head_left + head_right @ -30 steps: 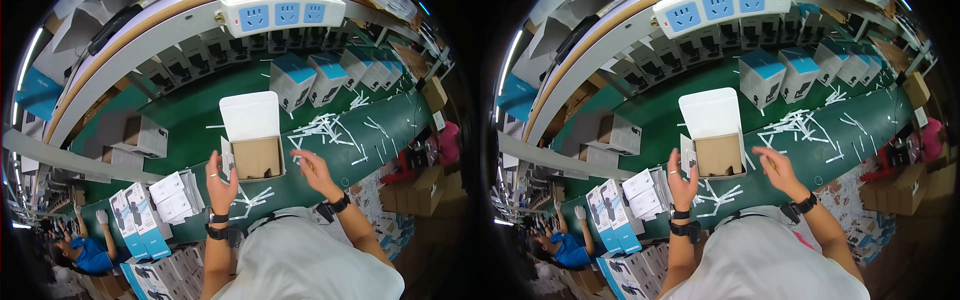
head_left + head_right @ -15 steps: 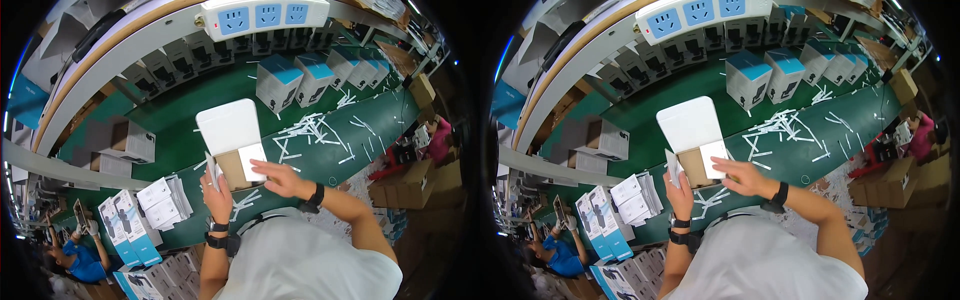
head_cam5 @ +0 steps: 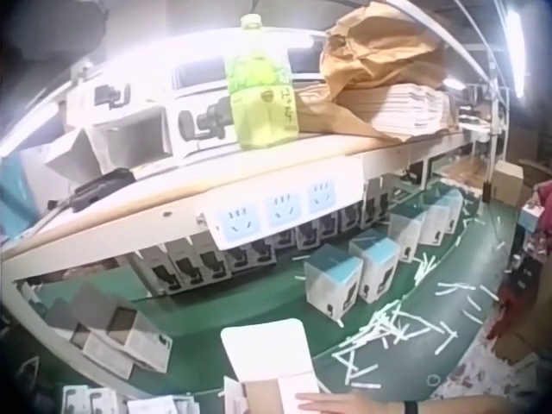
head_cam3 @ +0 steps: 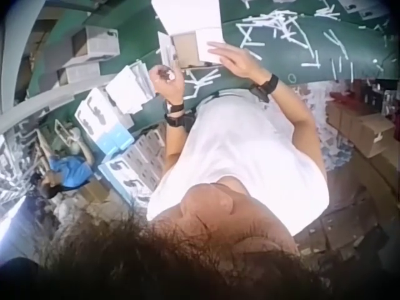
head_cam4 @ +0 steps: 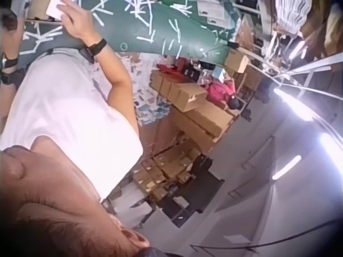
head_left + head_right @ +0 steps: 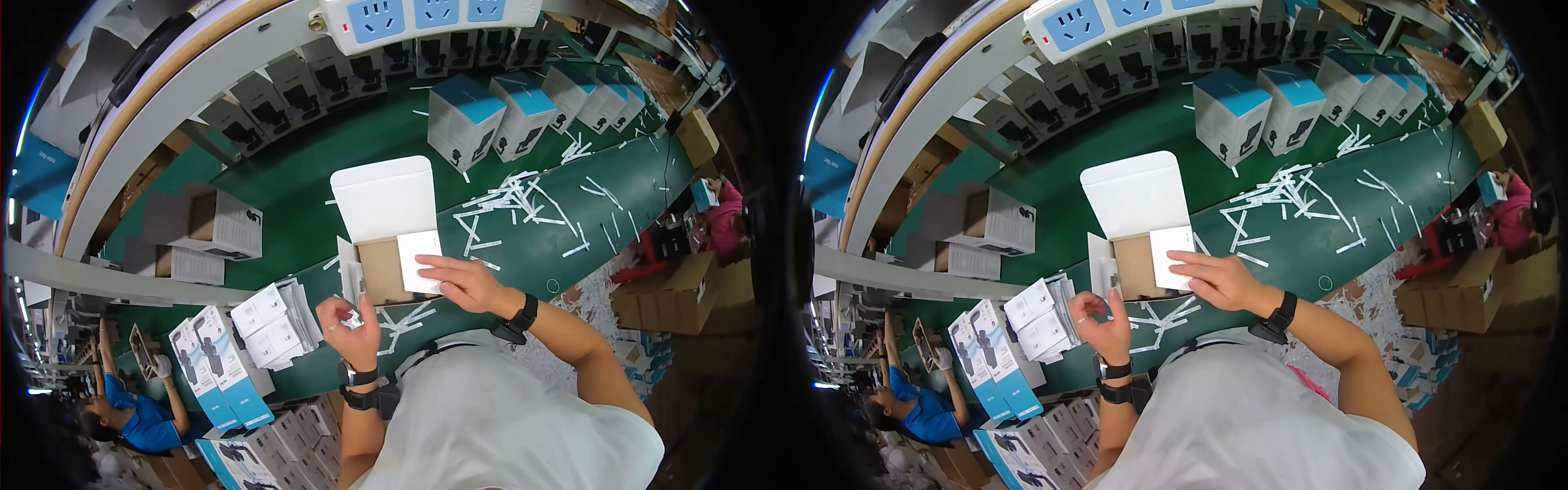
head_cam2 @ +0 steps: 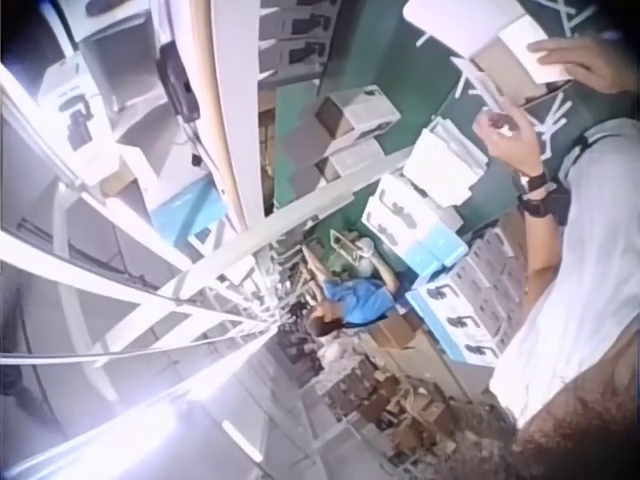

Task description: The person places a manual into a white box, seals it with a sticker, and slides it into a blue sleeve. This process is repeated for several more units on the assembly line.

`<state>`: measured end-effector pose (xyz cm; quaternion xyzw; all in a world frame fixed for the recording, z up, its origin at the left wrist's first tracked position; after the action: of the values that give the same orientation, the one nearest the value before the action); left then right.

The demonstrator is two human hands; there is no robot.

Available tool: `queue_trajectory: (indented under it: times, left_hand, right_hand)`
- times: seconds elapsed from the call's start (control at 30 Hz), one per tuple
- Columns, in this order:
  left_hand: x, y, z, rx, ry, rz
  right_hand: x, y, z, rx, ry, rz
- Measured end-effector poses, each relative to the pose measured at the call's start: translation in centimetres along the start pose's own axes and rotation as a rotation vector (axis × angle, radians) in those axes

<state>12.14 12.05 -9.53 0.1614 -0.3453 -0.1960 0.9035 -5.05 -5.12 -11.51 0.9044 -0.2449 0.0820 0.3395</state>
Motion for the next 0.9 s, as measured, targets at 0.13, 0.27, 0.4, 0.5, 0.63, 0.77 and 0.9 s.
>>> queue_trajectory:
  times: [0.13, 0.27, 0.4, 0.5, 0.63, 0.77, 0.9]
  left_hand:
    - [-0.8, -0.8, -2.6, -0.106, 0.242, 0.002]
    - [-0.5, -1.7, -3.3, -0.116, 0.286, -0.072]
    - [0.7, -0.6, -0.6, -0.129, -0.012, -0.064]
    - [1.4, -2.0, -0.3, -0.083, -0.015, -0.13]
    - [0.4, -4.2, 2.9, 0.052, -0.294, -0.399]
    - [0.2, -5.3, 2.7, 0.091, -0.334, -0.544]
    - [0.7, -5.4, 6.1, 0.172, -0.398, -0.68]
  right_hand:
    - [0.1, -0.2, -0.4, -0.021, -0.037, -0.061]
    - [0.1, -0.1, -0.4, -0.025, 0.005, -0.011]
    - [-0.1, 0.2, -0.3, -0.021, 0.002, -0.025]
    - [0.1, 0.3, -0.6, -0.034, -0.007, -0.024]
    - [0.1, 0.9, -0.9, -0.108, 0.012, -0.048]
    - [0.8, 2.7, -0.6, -0.053, -0.04, 0.019]
    - [2.0, 4.6, 1.2, -0.139, -0.218, 0.171]
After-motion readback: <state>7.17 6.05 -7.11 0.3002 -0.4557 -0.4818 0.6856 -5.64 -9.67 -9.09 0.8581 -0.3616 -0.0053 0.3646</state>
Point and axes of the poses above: each hand's wrist, its own x-axis towards the middle knuckle, its own y-axis out of the back of the hand, z = x × y, the point moved 7 cm from there along x, towards the middle knuckle, and after that the axes turned 2 degrees about -x, right-handed, at the moved point
